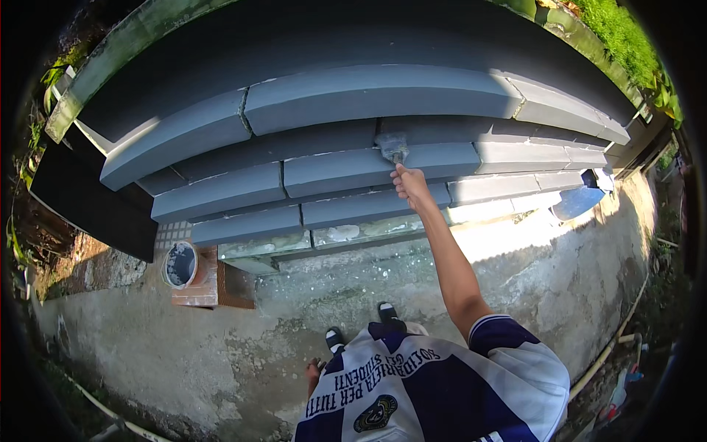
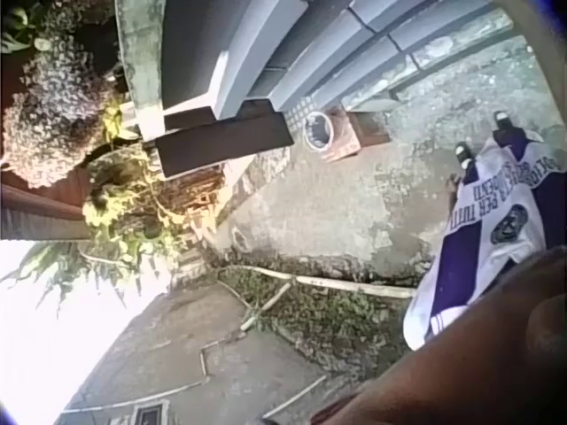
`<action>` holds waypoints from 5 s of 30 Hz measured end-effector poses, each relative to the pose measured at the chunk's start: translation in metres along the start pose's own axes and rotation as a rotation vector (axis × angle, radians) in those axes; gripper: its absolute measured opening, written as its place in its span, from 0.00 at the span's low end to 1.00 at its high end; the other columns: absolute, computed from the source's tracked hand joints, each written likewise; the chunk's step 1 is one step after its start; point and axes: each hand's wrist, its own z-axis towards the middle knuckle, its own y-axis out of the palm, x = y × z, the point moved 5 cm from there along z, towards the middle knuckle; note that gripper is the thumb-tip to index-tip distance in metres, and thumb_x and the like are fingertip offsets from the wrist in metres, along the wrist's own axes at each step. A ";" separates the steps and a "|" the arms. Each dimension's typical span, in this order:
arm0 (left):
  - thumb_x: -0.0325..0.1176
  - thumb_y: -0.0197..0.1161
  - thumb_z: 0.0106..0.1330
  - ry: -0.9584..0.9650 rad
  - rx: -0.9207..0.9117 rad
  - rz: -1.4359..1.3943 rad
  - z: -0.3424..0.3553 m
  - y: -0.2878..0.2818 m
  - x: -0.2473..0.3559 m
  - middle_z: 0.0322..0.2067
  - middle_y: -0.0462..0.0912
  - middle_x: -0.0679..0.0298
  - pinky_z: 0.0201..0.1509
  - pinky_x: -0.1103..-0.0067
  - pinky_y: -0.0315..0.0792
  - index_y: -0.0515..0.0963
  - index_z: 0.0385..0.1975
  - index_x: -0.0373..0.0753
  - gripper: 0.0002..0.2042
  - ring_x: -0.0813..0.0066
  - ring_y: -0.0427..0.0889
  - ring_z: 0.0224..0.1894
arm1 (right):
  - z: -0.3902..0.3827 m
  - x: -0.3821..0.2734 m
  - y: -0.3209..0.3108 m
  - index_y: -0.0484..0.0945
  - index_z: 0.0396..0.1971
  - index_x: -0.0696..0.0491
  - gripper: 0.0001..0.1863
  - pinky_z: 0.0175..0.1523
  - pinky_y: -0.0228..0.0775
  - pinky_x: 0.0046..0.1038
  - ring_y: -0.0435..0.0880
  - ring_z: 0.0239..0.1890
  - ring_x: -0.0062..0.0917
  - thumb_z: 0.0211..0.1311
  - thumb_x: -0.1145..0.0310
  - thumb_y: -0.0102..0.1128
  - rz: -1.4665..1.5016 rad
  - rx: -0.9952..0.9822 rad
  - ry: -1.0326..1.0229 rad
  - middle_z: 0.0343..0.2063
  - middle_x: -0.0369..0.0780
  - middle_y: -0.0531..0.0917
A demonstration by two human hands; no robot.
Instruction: Applying grey plaster or mortar to a tiered outdoor wall structure using a trowel.
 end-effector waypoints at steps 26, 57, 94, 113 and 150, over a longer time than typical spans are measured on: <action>0.34 0.56 0.70 0.047 -0.040 0.022 0.025 -0.021 -0.002 0.49 0.73 0.54 0.48 0.53 0.81 0.71 0.51 0.30 0.15 0.58 0.74 0.54 | -0.027 -0.043 -0.003 0.71 0.28 0.53 0.18 0.16 0.49 0.17 0.59 0.14 0.11 0.74 0.54 0.50 0.003 0.064 -0.304 0.15 0.29 0.67; 0.41 0.54 0.71 -0.013 -0.051 -0.054 -0.001 0.031 0.046 0.59 0.74 0.59 0.46 0.57 0.76 0.67 0.61 0.41 0.21 0.53 0.80 0.52 | -0.049 -0.051 0.008 0.72 0.53 0.69 0.18 0.36 0.74 0.44 0.82 0.30 0.51 0.69 0.72 0.51 -0.625 0.740 -0.798 0.24 0.56 0.81; 0.46 0.46 0.73 -0.114 -0.164 -0.196 0.028 -0.025 0.049 0.64 0.69 0.60 0.60 0.65 0.70 0.59 0.68 0.40 0.27 0.57 0.74 0.61 | -0.059 -0.021 0.084 0.80 0.53 0.52 0.18 0.36 0.77 0.46 0.83 0.29 0.50 0.63 0.72 0.57 -1.141 0.537 -0.915 0.26 0.52 0.81; 0.44 0.52 0.72 -0.090 -0.082 -0.126 0.069 -0.067 0.027 0.59 0.73 0.56 0.57 0.61 0.74 0.64 0.64 0.40 0.25 0.55 0.78 0.56 | -0.049 -0.024 0.073 0.81 0.48 0.59 0.17 0.47 0.74 0.47 0.81 0.39 0.55 0.68 0.64 0.52 -0.759 0.524 -0.812 0.33 0.59 0.82; 0.42 0.55 0.71 -0.031 -0.101 0.011 0.021 -0.034 0.108 0.59 0.75 0.59 0.51 0.63 0.75 0.65 0.62 0.41 0.23 0.56 0.81 0.53 | -0.058 -0.027 0.067 0.79 0.55 0.48 0.18 0.40 0.76 0.46 0.83 0.37 0.51 0.65 0.66 0.56 -1.041 0.482 -0.746 0.31 0.54 0.83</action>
